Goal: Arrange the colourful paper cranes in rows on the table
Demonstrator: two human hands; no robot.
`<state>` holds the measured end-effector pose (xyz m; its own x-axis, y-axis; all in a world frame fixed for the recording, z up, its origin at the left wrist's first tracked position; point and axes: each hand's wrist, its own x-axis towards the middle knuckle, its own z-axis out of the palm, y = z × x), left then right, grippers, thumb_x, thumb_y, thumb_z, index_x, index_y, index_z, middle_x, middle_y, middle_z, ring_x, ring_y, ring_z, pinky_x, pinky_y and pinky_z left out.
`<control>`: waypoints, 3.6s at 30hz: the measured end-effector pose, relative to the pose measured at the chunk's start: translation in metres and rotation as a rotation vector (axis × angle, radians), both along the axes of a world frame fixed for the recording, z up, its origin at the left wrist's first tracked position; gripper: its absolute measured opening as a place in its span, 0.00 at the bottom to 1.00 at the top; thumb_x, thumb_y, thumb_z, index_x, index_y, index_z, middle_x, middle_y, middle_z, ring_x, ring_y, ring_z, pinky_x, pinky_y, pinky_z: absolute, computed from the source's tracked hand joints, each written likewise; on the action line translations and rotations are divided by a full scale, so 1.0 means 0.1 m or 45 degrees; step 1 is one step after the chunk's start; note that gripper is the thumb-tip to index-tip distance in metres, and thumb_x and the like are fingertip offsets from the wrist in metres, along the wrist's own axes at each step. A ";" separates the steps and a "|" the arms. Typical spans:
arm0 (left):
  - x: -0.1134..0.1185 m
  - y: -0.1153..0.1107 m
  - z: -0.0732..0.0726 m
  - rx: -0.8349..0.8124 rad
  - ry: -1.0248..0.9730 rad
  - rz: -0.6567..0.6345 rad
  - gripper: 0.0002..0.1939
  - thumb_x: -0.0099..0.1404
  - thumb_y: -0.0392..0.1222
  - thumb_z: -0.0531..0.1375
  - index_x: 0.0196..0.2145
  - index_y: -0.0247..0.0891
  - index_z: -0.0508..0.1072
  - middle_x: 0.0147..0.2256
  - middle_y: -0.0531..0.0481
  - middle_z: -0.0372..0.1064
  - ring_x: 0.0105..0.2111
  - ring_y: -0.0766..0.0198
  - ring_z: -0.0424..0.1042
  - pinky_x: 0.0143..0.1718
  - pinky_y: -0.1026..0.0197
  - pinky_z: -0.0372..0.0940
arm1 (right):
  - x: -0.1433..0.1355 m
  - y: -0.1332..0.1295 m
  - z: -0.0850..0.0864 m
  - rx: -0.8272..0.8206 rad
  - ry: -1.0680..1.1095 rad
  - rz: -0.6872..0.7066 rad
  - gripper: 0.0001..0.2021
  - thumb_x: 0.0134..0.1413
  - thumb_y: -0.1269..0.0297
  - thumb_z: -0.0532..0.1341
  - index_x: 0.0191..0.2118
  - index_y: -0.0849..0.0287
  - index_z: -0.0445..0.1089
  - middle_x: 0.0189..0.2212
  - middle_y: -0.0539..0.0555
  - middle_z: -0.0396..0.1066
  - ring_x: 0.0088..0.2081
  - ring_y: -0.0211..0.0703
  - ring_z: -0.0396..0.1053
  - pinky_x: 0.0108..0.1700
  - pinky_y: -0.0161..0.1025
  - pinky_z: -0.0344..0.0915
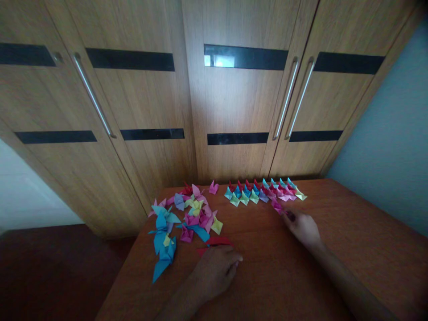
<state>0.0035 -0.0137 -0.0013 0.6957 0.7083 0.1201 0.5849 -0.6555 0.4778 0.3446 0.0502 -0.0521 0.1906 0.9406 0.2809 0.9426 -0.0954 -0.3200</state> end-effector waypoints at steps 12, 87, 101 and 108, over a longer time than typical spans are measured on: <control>0.00 -0.01 0.01 0.023 0.058 0.000 0.13 0.64 0.32 0.50 0.41 0.44 0.70 0.36 0.52 0.70 0.37 0.63 0.69 0.35 0.64 0.60 | 0.65 -0.06 0.05 -0.070 0.026 -0.476 0.21 0.54 0.46 0.51 0.41 0.54 0.72 0.32 0.57 0.75 0.31 0.50 0.72 0.25 0.36 0.57; -0.55 0.12 0.55 0.168 0.670 0.966 0.14 0.68 0.42 0.46 0.40 0.40 0.71 0.39 0.45 0.71 0.38 0.53 0.72 0.32 0.58 0.64 | -0.90 -0.05 0.04 -0.017 0.290 0.255 0.10 0.56 0.60 0.53 0.28 0.54 0.67 0.22 0.47 0.68 0.24 0.37 0.66 0.26 0.32 0.52; -0.03 0.43 0.41 0.313 -0.119 0.317 0.11 0.65 0.33 0.52 0.41 0.42 0.71 0.39 0.51 0.72 0.41 0.63 0.71 0.43 0.63 0.64 | -0.94 -0.13 0.11 -0.087 1.135 0.733 0.15 0.53 0.51 0.57 0.39 0.57 0.67 0.24 0.48 0.66 0.27 0.37 0.64 0.30 0.33 0.61; 0.15 0.30 0.12 0.203 -0.067 0.256 0.12 0.65 0.33 0.51 0.41 0.43 0.72 0.38 0.51 0.71 0.39 0.63 0.70 0.40 0.63 0.64 | -1.05 -0.20 0.11 -0.195 1.161 0.880 0.13 0.51 0.53 0.62 0.37 0.57 0.70 0.26 0.48 0.67 0.28 0.36 0.63 0.30 0.32 0.60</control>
<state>0.0182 0.0166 0.0109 0.5328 0.8009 0.2733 0.6880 -0.5980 0.4111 0.2401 0.0307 -0.0409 -0.3050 0.9356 0.1778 0.2335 0.2544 -0.9385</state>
